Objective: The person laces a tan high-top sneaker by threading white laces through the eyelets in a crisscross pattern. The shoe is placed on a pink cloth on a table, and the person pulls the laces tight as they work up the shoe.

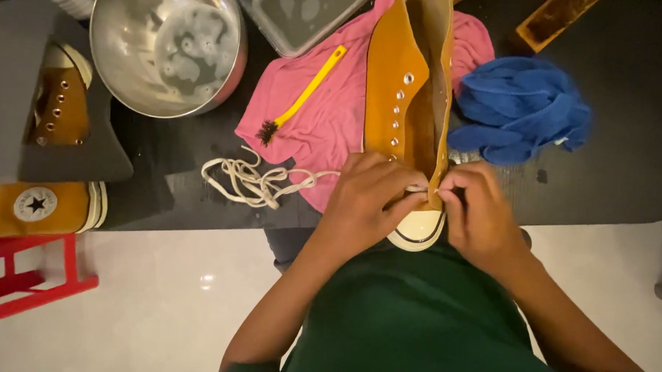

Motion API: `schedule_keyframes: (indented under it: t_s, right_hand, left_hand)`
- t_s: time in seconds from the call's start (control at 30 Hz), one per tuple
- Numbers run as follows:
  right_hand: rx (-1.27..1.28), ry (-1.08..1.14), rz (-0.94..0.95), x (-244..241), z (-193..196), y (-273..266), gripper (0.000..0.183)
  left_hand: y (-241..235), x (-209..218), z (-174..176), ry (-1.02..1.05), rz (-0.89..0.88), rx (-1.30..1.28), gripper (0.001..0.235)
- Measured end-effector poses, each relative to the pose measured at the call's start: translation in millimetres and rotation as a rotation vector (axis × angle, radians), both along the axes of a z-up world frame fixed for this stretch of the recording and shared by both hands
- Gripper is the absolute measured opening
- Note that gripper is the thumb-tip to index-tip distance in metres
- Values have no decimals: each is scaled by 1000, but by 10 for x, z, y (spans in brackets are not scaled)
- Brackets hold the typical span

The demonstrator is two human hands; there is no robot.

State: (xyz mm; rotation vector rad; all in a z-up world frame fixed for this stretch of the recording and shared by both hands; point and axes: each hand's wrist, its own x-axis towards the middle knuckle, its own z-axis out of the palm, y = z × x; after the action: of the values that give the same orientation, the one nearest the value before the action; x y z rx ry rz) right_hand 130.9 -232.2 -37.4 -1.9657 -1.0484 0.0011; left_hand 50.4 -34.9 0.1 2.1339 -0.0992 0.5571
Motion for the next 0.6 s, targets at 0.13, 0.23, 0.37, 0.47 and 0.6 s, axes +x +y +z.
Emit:
schedule_keyframes:
  t_s: [0.13, 0.23, 0.37, 0.47, 0.6]
  right_hand:
    - [-51, 20, 52, 61, -23, -59, 7]
    - [16, 80, 97, 137, -36, -169, 8]
    - [76, 195, 100, 227, 56, -269, 6]
    - [-16, 189, 118, 268, 253, -192, 10]
    - [-87, 60, 200, 314, 444, 37, 17]
  left_hand:
    - [54, 38, 146, -67, -2, 193, 19]
    - [86, 39, 171, -60, 18, 367, 9]
    - [166, 49, 189, -42, -24, 398, 12]
    - [174, 67, 170, -36, -52, 392, 10]
    - [186, 74, 157, -47, -39, 403, 11]
